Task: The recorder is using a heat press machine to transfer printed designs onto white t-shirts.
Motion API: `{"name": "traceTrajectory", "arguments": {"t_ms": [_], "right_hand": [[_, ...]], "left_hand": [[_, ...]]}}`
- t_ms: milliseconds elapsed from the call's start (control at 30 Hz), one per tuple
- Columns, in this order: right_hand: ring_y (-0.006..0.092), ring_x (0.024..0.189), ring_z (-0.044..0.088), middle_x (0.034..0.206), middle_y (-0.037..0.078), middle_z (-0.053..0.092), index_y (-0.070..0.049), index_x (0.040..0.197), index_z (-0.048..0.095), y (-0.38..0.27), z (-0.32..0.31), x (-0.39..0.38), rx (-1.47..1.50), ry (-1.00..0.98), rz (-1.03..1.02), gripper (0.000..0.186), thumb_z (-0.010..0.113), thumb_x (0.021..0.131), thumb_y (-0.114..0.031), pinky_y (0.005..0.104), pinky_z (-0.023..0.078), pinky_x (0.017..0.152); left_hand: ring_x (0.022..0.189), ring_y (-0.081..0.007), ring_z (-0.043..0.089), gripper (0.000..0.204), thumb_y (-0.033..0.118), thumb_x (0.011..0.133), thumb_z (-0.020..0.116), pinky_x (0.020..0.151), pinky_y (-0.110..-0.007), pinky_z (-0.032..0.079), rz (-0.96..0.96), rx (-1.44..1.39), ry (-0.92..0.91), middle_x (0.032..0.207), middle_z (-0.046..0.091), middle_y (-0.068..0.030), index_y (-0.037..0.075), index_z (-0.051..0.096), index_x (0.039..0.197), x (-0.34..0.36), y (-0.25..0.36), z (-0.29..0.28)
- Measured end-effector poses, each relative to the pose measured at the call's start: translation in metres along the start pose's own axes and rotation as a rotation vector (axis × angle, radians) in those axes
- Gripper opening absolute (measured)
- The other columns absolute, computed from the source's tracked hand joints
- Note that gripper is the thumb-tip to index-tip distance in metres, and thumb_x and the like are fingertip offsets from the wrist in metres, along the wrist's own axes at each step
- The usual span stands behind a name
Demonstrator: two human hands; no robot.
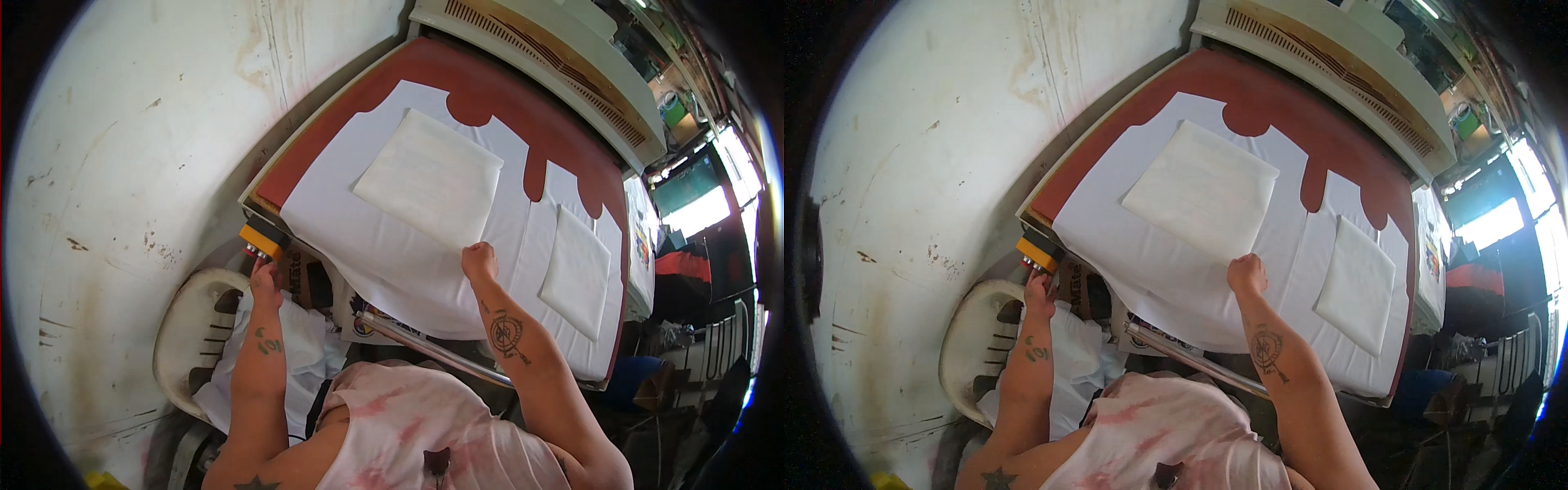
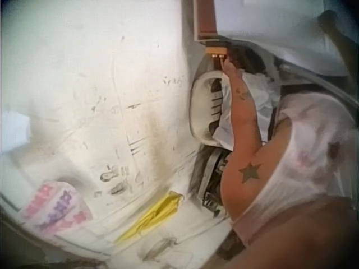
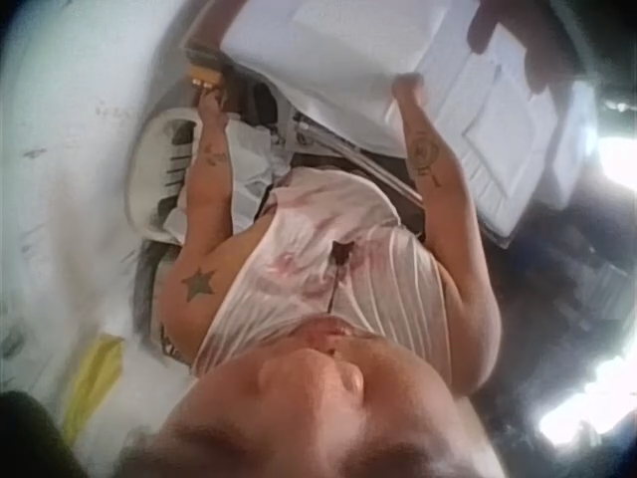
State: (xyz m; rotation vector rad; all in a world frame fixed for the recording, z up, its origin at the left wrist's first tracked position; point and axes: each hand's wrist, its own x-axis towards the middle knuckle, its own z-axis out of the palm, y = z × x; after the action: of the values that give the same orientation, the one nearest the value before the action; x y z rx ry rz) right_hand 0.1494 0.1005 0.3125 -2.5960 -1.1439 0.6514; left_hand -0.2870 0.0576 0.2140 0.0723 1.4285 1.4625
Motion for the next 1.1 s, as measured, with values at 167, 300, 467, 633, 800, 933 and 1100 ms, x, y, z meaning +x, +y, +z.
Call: {"name": "traceTrajectory", "arguments": {"t_ms": [167,300,467,633,800,933,1100], "right_hand": [[0.0241,0.099,0.054,0.099,0.006,0.059,-0.009,0.094,0.059,0.013,-0.003,-0.006,0.073,0.016,-0.183,0.025,0.057,0.079,-0.028,0.0409,0.039,0.089],[0.0247,0.096,0.055,0.099,0.008,0.059,-0.008,0.092,0.06,0.016,-0.007,-0.01,0.087,0.057,-0.249,0.025,0.059,0.078,-0.029,0.0387,0.042,0.086],[0.0261,0.095,0.056,0.098,0.011,0.06,-0.003,0.089,0.061,0.019,-0.013,-0.03,0.181,0.008,-0.349,0.026,0.061,0.078,-0.027,0.0374,0.044,0.082],[0.0261,0.092,0.057,0.093,0.012,0.061,-0.003,0.086,0.061,0.047,-0.014,-0.022,0.238,0.045,-0.351,0.025,0.062,0.078,-0.026,0.0372,0.044,0.081],[0.0268,0.087,0.059,0.089,0.013,0.061,-0.002,0.084,0.061,0.054,-0.011,-0.048,0.285,0.099,-0.416,0.022,0.062,0.078,-0.024,0.0367,0.045,0.079],[0.0232,0.078,0.059,0.08,0.011,0.062,-0.001,0.084,0.062,0.069,-0.021,-0.063,0.342,0.132,-0.433,0.021,0.063,0.078,-0.021,0.0338,0.046,0.072],[0.0221,0.079,0.061,0.081,0.013,0.065,0.001,0.087,0.063,0.078,-0.023,-0.077,0.497,-0.09,-0.38,0.024,0.061,0.08,-0.022,0.0334,0.047,0.075]], "left_hand": [[0.085,-0.0094,0.052,0.049,0.013,0.082,0.054,0.076,-0.029,0.041,-0.011,-0.027,-0.01,0.098,0.054,0.004,0.02,0.044,0.128,-0.001,0.002,-0.004],[0.101,-0.0144,0.051,0.053,0.01,0.084,0.048,0.082,-0.033,0.038,0.0,-0.044,-0.027,0.116,0.051,-0.0015,0.016,0.036,0.136,-0.001,-0.004,0.009],[0.086,-0.0107,0.052,0.054,0.008,0.08,0.048,0.072,-0.027,0.042,0.044,-0.08,0.052,0.097,0.054,0.0008,0.018,0.04,0.132,0.008,-0.011,0.006],[0.1,-0.0191,0.052,0.06,0.004,0.078,0.049,0.08,-0.037,0.043,0.026,0.023,0.018,0.111,0.052,-0.0034,0.014,0.036,0.136,0.001,-0.005,0.01],[0.098,-0.0238,0.054,0.041,0.009,0.08,0.052,0.082,-0.034,0.044,0.447,0.446,0.061,0.103,0.056,-0.0096,0.004,0.049,0.121,0.008,0.001,-0.004],[0.098,-0.0347,0.052,0.024,0.015,0.075,0.061,0.086,-0.041,0.042,1.24,0.979,-0.007,0.101,0.058,-0.0148,0.004,0.06,0.097,-0.029,0.017,0.095],[0.108,-0.0317,0.048,0.031,0.029,0.079,0.06,0.09,-0.047,0.038,1.156,1.394,0.094,0.115,0.054,-0.0102,0.008,0.062,0.102,-0.038,0.006,0.209]]}}
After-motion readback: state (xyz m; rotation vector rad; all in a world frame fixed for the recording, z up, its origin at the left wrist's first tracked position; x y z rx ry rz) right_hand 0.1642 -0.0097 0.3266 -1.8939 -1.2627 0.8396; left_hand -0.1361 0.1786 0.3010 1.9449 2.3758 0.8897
